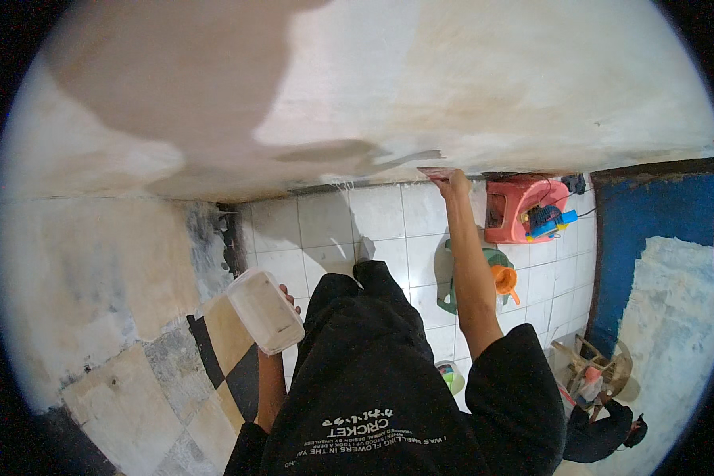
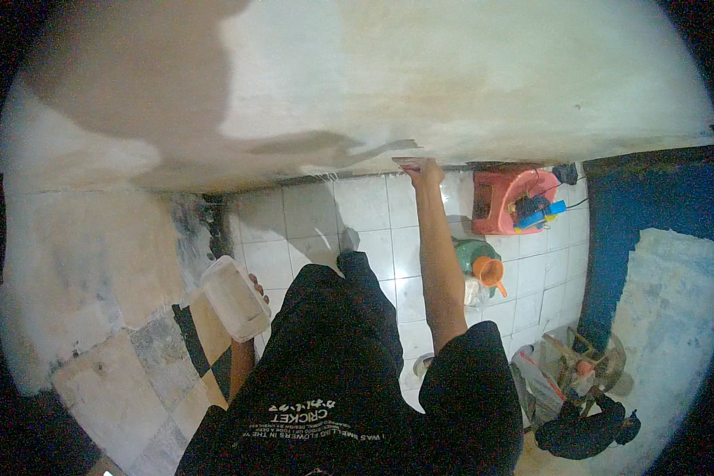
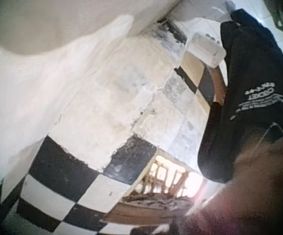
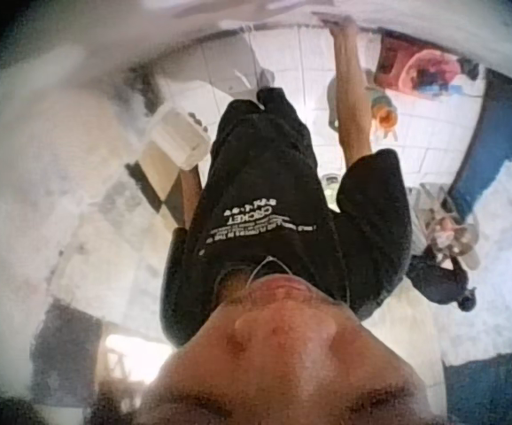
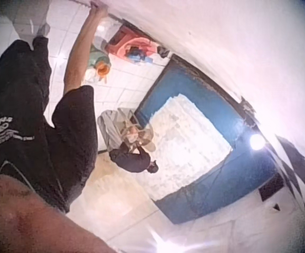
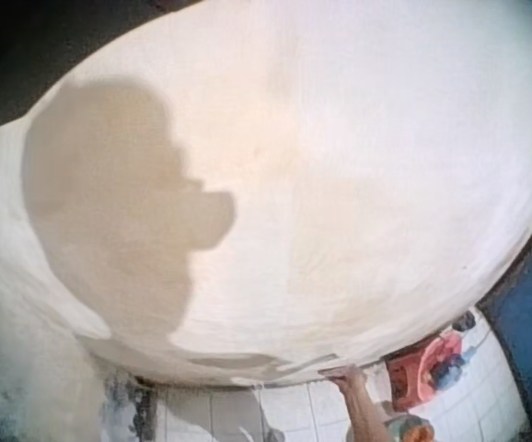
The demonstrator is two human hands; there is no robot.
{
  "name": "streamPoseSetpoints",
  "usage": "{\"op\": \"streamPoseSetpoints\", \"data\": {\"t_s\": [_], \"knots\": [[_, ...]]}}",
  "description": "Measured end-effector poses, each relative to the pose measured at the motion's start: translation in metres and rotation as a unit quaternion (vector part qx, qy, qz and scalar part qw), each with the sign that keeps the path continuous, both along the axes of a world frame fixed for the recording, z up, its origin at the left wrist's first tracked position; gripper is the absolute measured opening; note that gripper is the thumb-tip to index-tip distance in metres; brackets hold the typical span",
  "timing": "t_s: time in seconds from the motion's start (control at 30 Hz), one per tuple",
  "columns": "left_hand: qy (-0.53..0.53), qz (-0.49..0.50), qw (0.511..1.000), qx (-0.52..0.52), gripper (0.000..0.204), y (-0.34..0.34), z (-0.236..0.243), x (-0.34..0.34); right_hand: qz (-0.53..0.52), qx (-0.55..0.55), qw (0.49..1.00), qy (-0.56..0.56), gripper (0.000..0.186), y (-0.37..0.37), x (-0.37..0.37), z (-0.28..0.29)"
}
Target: The person applies a white substance from a container onto a wall using a red trowel, spreading it across several areas.
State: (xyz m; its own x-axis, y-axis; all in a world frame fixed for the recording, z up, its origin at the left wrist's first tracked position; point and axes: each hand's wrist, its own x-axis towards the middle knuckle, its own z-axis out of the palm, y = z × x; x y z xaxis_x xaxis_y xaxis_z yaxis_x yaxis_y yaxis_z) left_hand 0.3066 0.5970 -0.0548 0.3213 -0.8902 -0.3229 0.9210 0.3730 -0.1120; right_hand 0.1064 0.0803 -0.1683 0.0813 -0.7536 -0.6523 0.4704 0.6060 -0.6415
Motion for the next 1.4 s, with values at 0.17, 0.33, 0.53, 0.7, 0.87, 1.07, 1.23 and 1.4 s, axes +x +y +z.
{"op": "streamPoseSetpoints", "data": {"t_s": [0.17,0.33,0.53,0.7,0.87,1.07,1.23,1.4], "knots": [[0.0,0.028,1.0,0.003,0.062,-0.006,0.021,-0.006,0.126,-0.148,0.979,0.057,0.031,-0.019,0.023,0.035],[0.008,0.056,0.998,0.006,0.061,0.003,0.004,-0.012,0.268,-0.288,0.911,0.122,0.035,0.015,-0.045,0.01],[0.014,0.036,0.999,-0.01,0.063,0.009,-0.01,-0.013,0.002,0.137,0.982,-0.127,0.041,0.054,0.049,-0.023],[-0.027,0.074,0.997,0.005,0.065,-0.004,0.019,-0.005,0.097,0.063,0.993,-0.031,0.026,0.02,0.061,-0.088],[-0.029,0.12,0.991,0.051,0.065,0.017,0.018,-0.02,0.068,0.023,0.995,-0.074,0.036,0.001,0.085,-0.063],[0.006,0.119,0.993,0.028,0.067,0.024,0.014,-0.041,0.244,-0.236,0.936,0.092,0.023,0.041,0.047,0.036],[0.007,0.114,0.992,0.05,0.07,0.013,0.028,-0.042,0.13,-0.087,0.986,-0.051,0.021,0.095,0.049,0.095],[-0.014,0.107,0.993,0.055,0.073,0.013,0.028,-0.034,0.093,0.068,0.99,-0.083,0.031,0.074,0.089,-0.063]]}}
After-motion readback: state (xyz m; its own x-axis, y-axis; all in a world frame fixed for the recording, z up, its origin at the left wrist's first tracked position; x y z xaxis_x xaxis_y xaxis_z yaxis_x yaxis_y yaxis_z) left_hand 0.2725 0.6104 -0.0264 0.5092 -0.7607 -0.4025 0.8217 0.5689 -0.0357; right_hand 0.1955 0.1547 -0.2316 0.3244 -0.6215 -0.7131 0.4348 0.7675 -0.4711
